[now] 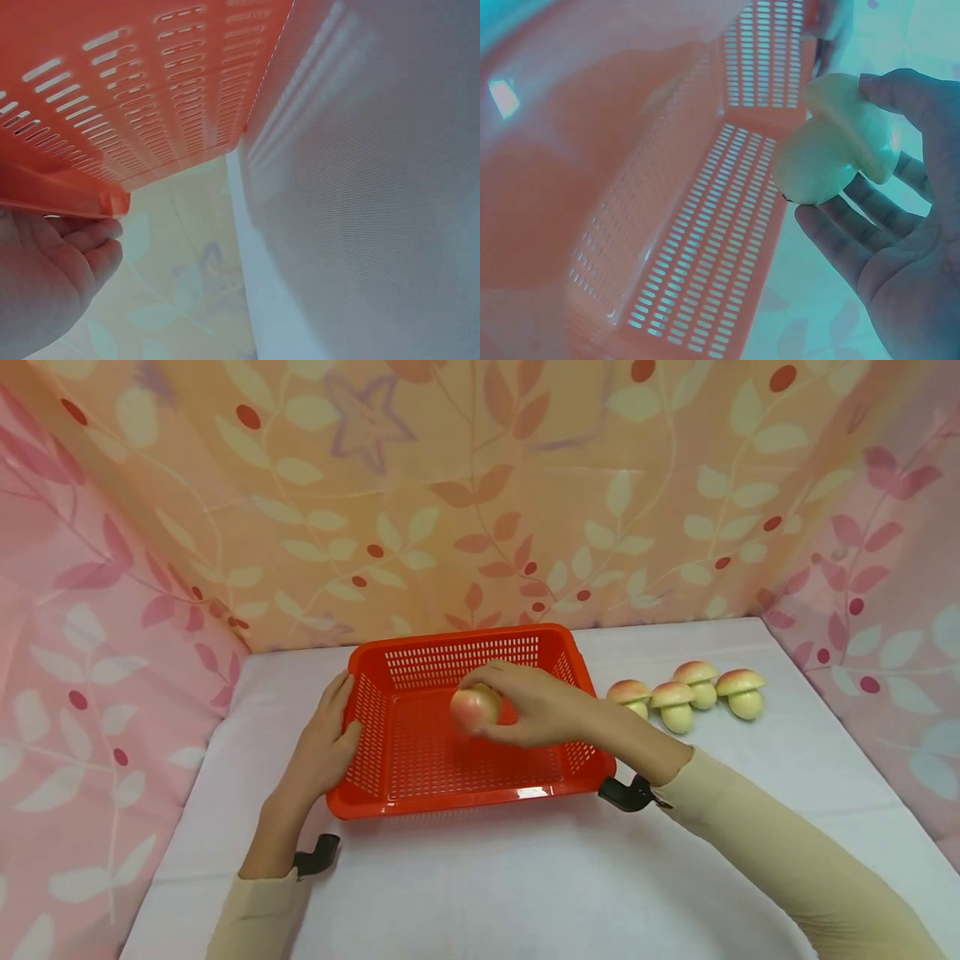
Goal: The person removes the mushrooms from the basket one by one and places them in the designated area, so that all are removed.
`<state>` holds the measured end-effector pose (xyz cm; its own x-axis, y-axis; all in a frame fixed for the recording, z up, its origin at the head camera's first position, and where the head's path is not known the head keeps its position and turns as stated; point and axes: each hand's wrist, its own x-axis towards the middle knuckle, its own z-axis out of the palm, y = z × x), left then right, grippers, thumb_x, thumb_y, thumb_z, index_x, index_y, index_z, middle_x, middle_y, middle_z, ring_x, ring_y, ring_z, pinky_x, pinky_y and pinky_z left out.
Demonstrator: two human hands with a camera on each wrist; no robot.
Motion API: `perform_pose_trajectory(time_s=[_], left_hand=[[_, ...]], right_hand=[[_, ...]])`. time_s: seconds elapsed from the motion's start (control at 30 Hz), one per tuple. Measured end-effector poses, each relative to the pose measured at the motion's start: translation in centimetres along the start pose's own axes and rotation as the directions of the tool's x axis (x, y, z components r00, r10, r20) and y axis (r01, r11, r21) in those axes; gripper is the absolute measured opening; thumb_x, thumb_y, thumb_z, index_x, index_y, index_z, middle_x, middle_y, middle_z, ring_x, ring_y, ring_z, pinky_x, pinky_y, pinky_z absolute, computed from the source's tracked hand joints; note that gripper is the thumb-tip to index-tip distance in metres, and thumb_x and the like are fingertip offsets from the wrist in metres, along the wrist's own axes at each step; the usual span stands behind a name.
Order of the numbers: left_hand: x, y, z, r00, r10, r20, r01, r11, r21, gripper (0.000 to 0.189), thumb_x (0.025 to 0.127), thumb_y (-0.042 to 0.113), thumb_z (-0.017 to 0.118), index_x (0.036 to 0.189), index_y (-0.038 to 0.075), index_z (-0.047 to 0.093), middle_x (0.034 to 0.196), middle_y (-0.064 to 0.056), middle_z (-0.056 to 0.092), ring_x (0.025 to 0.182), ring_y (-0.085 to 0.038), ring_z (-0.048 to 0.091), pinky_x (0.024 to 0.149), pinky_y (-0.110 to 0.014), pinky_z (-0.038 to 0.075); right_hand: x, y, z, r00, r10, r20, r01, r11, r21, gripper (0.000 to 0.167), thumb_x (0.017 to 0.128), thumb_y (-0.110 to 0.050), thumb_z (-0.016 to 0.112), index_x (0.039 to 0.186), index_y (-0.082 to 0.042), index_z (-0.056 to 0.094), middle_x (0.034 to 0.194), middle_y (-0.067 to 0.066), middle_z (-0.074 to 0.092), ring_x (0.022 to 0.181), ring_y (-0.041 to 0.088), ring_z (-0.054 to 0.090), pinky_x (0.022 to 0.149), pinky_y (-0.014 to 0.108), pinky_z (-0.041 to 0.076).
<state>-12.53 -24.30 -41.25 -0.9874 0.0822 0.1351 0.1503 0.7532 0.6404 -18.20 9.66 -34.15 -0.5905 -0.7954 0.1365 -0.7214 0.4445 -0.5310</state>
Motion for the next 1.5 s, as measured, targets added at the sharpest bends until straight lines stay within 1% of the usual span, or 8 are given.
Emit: perform_pose_trajectory(time_s=[0.17,0.4,0.63,0.8,0.93,1.23,1.4,1.5], left_hand=[[0.0,-0.2,0.1,1.0,-0.004,0.002,0.004,1.0,-0.007,0.072,0.102,0.009,0.046,0.169,0.004,0.02,0.179,-0.013,0.016,0.163,-0.041,0.023,0.128,-0.069,0.025],[0.0,-0.4,0.0,1.0,-0.004,-0.002,0.004,1.0,-0.005,0.071,0.103,0.008,0.046,0.169,0.003,0.02,0.178,-0.014,0.017,0.162,-0.042,0.024,0.127,-0.07,0.025],[-0.2,-0.6,0.1,1.0,-0.011,-0.002,0.011,1.0,-0.013,0.071,0.103,0.008,0.045,0.169,0.005,0.02,0.178,-0.013,0.016,0.163,-0.042,0.023,0.127,-0.071,0.025],[-0.3,-0.7,0.5,1.0,-0.014,0.006,0.014,1.0,-0.015,0.071,0.103,0.008,0.045,0.169,0.005,0.019,0.179,-0.012,0.016,0.163,-0.042,0.023,0.127,-0.071,0.025],[-0.2,-0.8,0.6,1.0,-0.012,0.005,0.013,1.0,-0.014,0.071,0.103,0.008,0.045,0.17,0.006,0.019,0.179,-0.011,0.016,0.163,-0.041,0.024,0.127,-0.07,0.026],[0.2,-0.3,0.3,1.0,0.0,0.007,0.0,1.0,-0.012,0.071,0.103,0.008,0.044,0.169,0.005,0.018,0.179,-0.011,0.016,0.162,-0.041,0.024,0.126,-0.072,0.026],[0.1,-0.3,0.2,1.0,-0.007,0.007,0.007,1.0,-0.016,0.072,0.103,0.008,0.044,0.17,0.005,0.018,0.179,-0.012,0.015,0.162,-0.042,0.024,0.126,-0.072,0.026],[0.1,-0.3,0.2,1.0,-0.003,0.001,0.003,1.0,-0.017,0.072,0.102,0.007,0.044,0.169,0.005,0.019,0.179,-0.012,0.016,0.162,-0.042,0.024,0.126,-0.072,0.026]], right_hand=[[-1.1,0.6,-0.2,0.997,0.028,-0.066,-0.025,0.999,0.048,0.052,0.09,-0.028,0.081,0.137,-0.017,0.062,0.131,-0.005,0.067,0.12,0.012,0.063,0.101,0.033,0.059],[-2.7,1.3,0.2,0.991,0.058,-0.122,-0.044,0.992,0.118,0.055,0.091,-0.026,0.082,0.14,-0.012,0.061,0.134,-0.003,0.067,0.124,0.014,0.065,0.106,0.036,0.059],[-3.6,1.6,0.7,0.98,0.094,-0.177,-0.068,0.987,0.147,0.055,0.09,-0.029,0.083,0.139,-0.016,0.062,0.133,-0.005,0.068,0.123,0.012,0.066,0.106,0.037,0.06],[-4.7,1.7,0.4,0.965,0.114,-0.238,-0.071,0.981,0.182,0.057,0.091,-0.028,0.083,0.142,-0.015,0.06,0.137,-0.001,0.068,0.119,0.017,0.071,0.103,0.041,0.061],[-5.7,1.9,0.0,0.948,0.133,-0.289,-0.075,0.976,0.204,0.057,0.092,-0.028,0.083,0.142,-0.017,0.06,0.137,-0.002,0.069,0.116,0.017,0.072,0.101,0.043,0.062],[-7.6,2.3,-0.2,0.917,0.197,-0.347,-0.118,0.965,0.235,0.057,0.09,-0.03,0.085,0.142,-0.025,0.061,0.136,-0.011,0.068,0.12,0.009,0.069,0.102,0.038,0.062],[-8.2,2.5,-0.2,0.905,0.212,-0.37,-0.13,0.963,0.235,0.058,0.089,-0.028,0.085,0.142,-0.024,0.061,0.135,-0.011,0.068,0.119,0.008,0.068,0.099,0.032,0.062],[-8.5,2.6,-0.2,0.897,0.214,-0.386,-0.127,0.963,0.238,0.058,0.09,-0.025,0.085,0.142,-0.022,0.061,0.135,-0.008,0.068,0.118,0.01,0.068,0.097,0.034,0.064]])
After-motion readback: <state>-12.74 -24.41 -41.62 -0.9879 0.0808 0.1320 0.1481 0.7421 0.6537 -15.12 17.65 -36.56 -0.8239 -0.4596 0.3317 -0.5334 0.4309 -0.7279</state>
